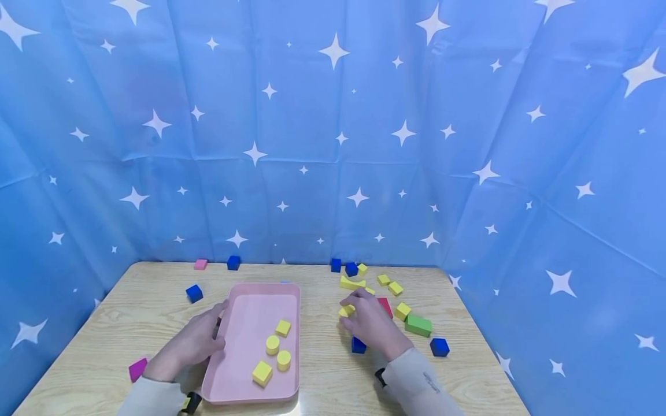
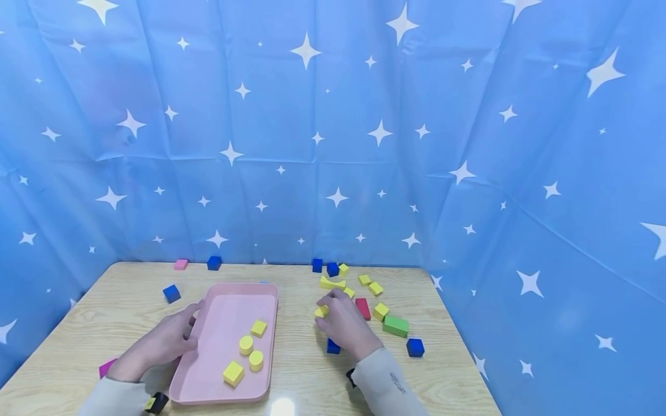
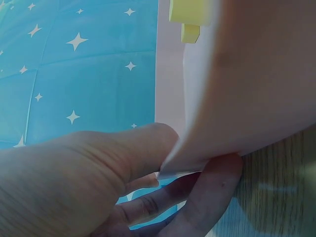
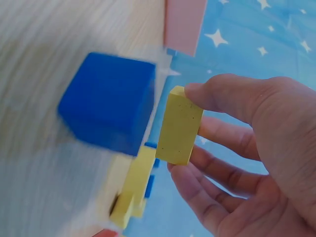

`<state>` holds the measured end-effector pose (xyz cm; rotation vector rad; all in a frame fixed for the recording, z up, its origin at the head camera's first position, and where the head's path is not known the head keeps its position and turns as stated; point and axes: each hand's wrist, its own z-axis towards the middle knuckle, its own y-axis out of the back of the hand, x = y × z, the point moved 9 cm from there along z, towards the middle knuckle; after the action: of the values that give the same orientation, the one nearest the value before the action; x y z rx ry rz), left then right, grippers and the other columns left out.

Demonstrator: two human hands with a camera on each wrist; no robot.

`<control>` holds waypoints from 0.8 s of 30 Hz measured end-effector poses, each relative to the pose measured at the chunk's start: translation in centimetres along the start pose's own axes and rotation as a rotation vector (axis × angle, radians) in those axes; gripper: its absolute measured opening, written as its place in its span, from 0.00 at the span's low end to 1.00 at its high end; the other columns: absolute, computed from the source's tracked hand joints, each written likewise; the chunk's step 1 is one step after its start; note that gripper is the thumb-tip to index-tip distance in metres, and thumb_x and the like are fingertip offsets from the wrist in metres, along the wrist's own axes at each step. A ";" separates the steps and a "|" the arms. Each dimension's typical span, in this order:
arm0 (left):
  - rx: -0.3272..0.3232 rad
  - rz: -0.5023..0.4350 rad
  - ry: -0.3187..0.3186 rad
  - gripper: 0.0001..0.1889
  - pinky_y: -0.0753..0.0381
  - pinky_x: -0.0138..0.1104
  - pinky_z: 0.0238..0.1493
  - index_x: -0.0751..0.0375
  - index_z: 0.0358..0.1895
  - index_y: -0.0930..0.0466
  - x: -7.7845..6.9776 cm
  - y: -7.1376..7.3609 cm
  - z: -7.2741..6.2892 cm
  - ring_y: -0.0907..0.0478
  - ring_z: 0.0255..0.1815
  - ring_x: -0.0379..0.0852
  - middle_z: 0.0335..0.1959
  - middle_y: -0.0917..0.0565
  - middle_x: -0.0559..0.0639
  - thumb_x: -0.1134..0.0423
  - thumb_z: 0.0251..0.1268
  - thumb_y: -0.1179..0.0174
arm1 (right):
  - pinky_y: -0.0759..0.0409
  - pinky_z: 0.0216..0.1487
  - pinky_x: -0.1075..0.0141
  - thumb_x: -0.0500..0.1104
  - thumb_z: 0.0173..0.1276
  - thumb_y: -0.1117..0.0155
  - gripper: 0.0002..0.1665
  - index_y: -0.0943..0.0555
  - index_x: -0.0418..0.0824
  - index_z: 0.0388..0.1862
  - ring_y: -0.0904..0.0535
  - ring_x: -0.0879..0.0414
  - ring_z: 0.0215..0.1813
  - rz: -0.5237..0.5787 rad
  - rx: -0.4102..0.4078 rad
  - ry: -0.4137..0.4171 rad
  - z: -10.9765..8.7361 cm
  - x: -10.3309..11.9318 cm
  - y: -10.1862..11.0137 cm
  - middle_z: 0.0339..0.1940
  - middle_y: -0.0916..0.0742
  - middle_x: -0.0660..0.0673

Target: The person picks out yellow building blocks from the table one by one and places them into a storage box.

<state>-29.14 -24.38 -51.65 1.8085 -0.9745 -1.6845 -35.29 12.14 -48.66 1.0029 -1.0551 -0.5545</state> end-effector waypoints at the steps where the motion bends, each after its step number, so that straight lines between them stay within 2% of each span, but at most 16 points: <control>1: -0.001 0.001 0.000 0.49 0.02 0.54 0.61 0.79 0.90 0.43 0.0 0.0 0.0 0.08 0.65 0.62 0.74 0.15 0.76 0.77 0.69 0.29 | 0.03 0.63 0.47 0.42 0.77 0.17 0.21 0.07 0.36 0.64 0.10 0.42 0.64 0.003 0.001 0.009 0.2 0.3 -0.1 0.67 0.10 0.36; 15: -0.009 -0.008 -0.016 0.49 0.01 0.53 0.60 0.80 0.90 0.42 0.1 0.1 -0.1 0.08 0.64 0.62 0.71 0.13 0.75 0.76 0.68 0.28 | 0.03 0.63 0.54 0.46 0.79 0.18 0.22 0.07 0.38 0.66 0.10 0.49 0.61 -0.011 0.024 0.114 2.7 5.9 -1.6 0.62 0.09 0.42; 24: -0.002 0.014 0.004 0.48 0.01 0.54 0.60 0.79 0.90 0.41 0.3 0.1 0.0 0.08 0.64 0.62 0.72 0.13 0.74 0.75 0.69 0.27 | 0.04 0.67 0.56 0.48 0.80 0.18 0.23 0.07 0.43 0.68 0.12 0.53 0.62 0.043 0.064 0.077 4.2 7.9 -3.3 0.64 0.10 0.46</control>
<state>-29.21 -24.63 -51.79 1.7991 -0.9812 -1.6717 -35.49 2.67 -47.45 1.0472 -1.0289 -0.4459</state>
